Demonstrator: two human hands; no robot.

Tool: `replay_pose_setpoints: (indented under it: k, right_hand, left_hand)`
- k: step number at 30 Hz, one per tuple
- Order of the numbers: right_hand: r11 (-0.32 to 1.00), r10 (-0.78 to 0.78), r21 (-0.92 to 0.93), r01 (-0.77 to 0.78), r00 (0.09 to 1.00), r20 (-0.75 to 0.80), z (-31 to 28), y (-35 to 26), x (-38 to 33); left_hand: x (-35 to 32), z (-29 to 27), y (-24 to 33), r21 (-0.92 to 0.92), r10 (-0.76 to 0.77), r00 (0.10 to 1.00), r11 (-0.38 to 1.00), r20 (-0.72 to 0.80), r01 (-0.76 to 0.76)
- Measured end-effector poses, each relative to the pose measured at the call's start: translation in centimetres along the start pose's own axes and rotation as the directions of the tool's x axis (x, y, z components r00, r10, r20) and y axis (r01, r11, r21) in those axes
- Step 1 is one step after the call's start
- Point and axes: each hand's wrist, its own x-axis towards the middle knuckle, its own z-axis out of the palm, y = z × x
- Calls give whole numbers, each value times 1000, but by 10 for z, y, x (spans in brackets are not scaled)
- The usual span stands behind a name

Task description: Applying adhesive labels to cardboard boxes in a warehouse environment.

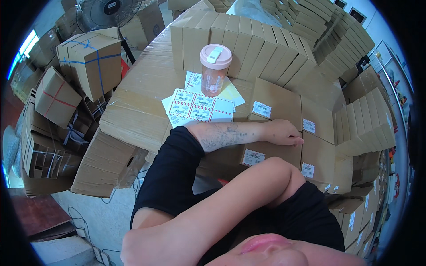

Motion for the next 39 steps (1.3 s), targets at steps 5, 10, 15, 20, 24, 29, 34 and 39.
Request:
replay_pose_setpoints:
  k: [5, 10, 15, 20, 24, 29, 34, 39]
  right_hand:
    - [997, 66, 27, -68, 996, 67, 19, 8, -1]
    - [990, 123, 48, -132, 981, 149, 21, 17, 1]
    - [981, 170, 56, -188, 957, 236, 12, 25, -2]
    - [970, 218, 32, -240, 921, 324, -5, 24, 8]
    - [965, 232, 21, -261, 888, 396, -56, 5, 32]
    - [967, 222, 3, -255, 848, 481, -66, 12, 46]
    - [966, 223, -19, -256, 798, 560, -56, 15, 54]
    - [962, 233, -39, -269, 741, 630, -59, -1, 72]
  left_hand:
    - [4, 5, -4, -60, -2, 1000, 998, 4, 2]
    - [5, 5, -9, -67, 30, 1000, 997, 6, -29]
    - [6, 6, -12, -83, 41, 999, 996, 31, -38]
    - [10, 7, -13, -76, 13, 997, 997, 71, -8]
    - [8, 6, -13, -98, -14, 995, 995, 94, 23]
    - [7, 4, -13, -108, 12, 997, 994, 71, -4]
    - [8, 4, -12, -135, -1, 997, 991, 80, 12]
    - [7, 6, -16, -99, -7, 998, 995, 68, 14]
